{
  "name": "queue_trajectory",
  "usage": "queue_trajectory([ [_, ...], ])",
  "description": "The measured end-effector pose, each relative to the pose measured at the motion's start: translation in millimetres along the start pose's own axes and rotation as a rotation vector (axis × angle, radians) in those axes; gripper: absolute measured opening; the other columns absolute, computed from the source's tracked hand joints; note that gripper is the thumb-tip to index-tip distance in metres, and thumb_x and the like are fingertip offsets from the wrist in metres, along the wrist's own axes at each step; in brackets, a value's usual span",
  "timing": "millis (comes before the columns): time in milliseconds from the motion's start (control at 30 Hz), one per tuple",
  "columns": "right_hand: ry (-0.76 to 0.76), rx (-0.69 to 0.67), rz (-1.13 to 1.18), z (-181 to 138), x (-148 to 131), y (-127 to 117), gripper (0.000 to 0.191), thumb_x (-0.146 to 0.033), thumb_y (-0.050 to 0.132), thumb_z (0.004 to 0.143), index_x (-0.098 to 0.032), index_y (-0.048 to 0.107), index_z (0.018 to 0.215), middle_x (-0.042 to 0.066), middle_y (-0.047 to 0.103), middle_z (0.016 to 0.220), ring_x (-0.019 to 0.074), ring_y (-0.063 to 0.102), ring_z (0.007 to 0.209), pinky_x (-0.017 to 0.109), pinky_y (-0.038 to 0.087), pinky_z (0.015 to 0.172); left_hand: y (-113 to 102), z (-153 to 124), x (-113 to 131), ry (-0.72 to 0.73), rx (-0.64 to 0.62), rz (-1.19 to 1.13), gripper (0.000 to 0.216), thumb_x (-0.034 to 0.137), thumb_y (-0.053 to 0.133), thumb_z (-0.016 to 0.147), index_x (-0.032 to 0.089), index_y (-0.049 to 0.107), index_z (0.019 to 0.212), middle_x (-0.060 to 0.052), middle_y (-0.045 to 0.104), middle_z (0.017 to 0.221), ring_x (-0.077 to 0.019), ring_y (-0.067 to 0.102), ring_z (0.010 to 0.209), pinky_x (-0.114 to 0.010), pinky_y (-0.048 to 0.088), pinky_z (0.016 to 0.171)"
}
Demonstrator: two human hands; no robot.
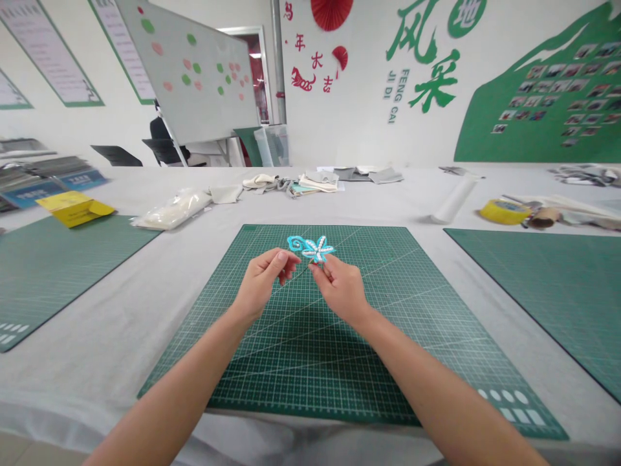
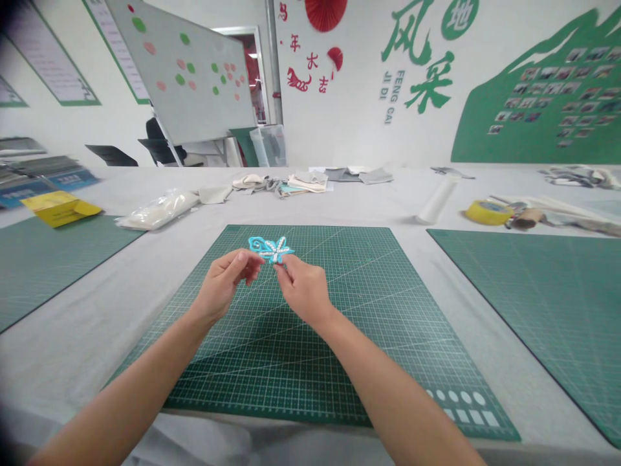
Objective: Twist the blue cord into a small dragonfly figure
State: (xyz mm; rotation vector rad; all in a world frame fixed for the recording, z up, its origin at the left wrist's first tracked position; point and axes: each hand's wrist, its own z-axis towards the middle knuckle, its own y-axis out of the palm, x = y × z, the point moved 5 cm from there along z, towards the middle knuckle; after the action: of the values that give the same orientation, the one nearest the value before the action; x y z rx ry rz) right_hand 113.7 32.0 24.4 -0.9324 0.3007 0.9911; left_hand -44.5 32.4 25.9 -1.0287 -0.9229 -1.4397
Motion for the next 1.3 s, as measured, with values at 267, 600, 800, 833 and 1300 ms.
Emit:
queue_trajectory([
  [267, -0.198, 0.017, -0.244, -1.7, 1.6, 2.5, 0.023, -0.025, 0.042, 0.091, -0.019, 0.062, 0.081, 0.000, 0.055, 0.055, 0.0111, 0.043, 0.049, 0.026, 0.021, 0.052, 4.6, 2.7, 14.2, -0.045, 0.001, 0.047, 0.034, 0.041, 0.055, 0.088, 0.016, 0.055, 0.065, 0.001, 0.050, 0.058, -0.0093, 0.044, 0.053, -0.022, 0.033, 0.048],
  [600, -0.177, 0.078, -0.259, 0.9, 13.6, -1.0, 0.021, -0.023, 0.044, 0.087, -0.019, 0.061, 0.076, 0.001, 0.054, 0.053, 0.0114, 0.043, 0.050, 0.026, 0.023, 0.052, 20.9, 3.9, 25.9, -0.118, -0.057, -0.077, 0.030, 0.036, 0.062, 0.082, 0.015, 0.060, 0.061, 0.000, 0.051, 0.056, -0.0086, 0.042, 0.052, -0.021, 0.031, 0.048],
  [800, -0.191, 0.085, -0.281, 0.5, 12.0, -1.0, 0.022, -0.024, 0.044, 0.090, -0.019, 0.063, 0.082, 0.000, 0.055, 0.054, 0.0112, 0.044, 0.049, 0.026, 0.023, 0.052, 13.9, 5.4, 12.0, -0.031, -0.033, -0.143, 0.032, 0.037, 0.055, 0.087, 0.016, 0.062, 0.064, 0.000, 0.051, 0.059, -0.0097, 0.043, 0.054, -0.023, 0.031, 0.048],
  [833, -0.203, 0.087, -0.282, 0.4, 10.9, -1.0, 0.022, -0.024, 0.044, 0.090, -0.019, 0.064, 0.083, 0.000, 0.055, 0.054, 0.0111, 0.044, 0.049, 0.026, 0.023, 0.052, 12.6, 4.8, 11.0, -0.030, -0.037, -0.135, 0.031, 0.037, 0.055, 0.087, 0.016, 0.062, 0.065, 0.000, 0.052, 0.059, -0.0098, 0.043, 0.054, -0.023, 0.031, 0.048],
  [1300, -0.285, 0.103, -0.344, -1.6, 7.6, -0.2, 0.023, -0.019, 0.043, 0.090, -0.018, 0.065, 0.084, 0.001, 0.059, 0.056, 0.0106, 0.047, 0.049, 0.025, 0.025, 0.052, 11.9, 0.7, 6.9, -0.094, -0.034, -0.059, 0.031, 0.035, 0.060, 0.083, 0.015, 0.058, 0.060, 0.001, 0.051, 0.055, -0.0088, 0.042, 0.052, -0.023, 0.031, 0.048],
])
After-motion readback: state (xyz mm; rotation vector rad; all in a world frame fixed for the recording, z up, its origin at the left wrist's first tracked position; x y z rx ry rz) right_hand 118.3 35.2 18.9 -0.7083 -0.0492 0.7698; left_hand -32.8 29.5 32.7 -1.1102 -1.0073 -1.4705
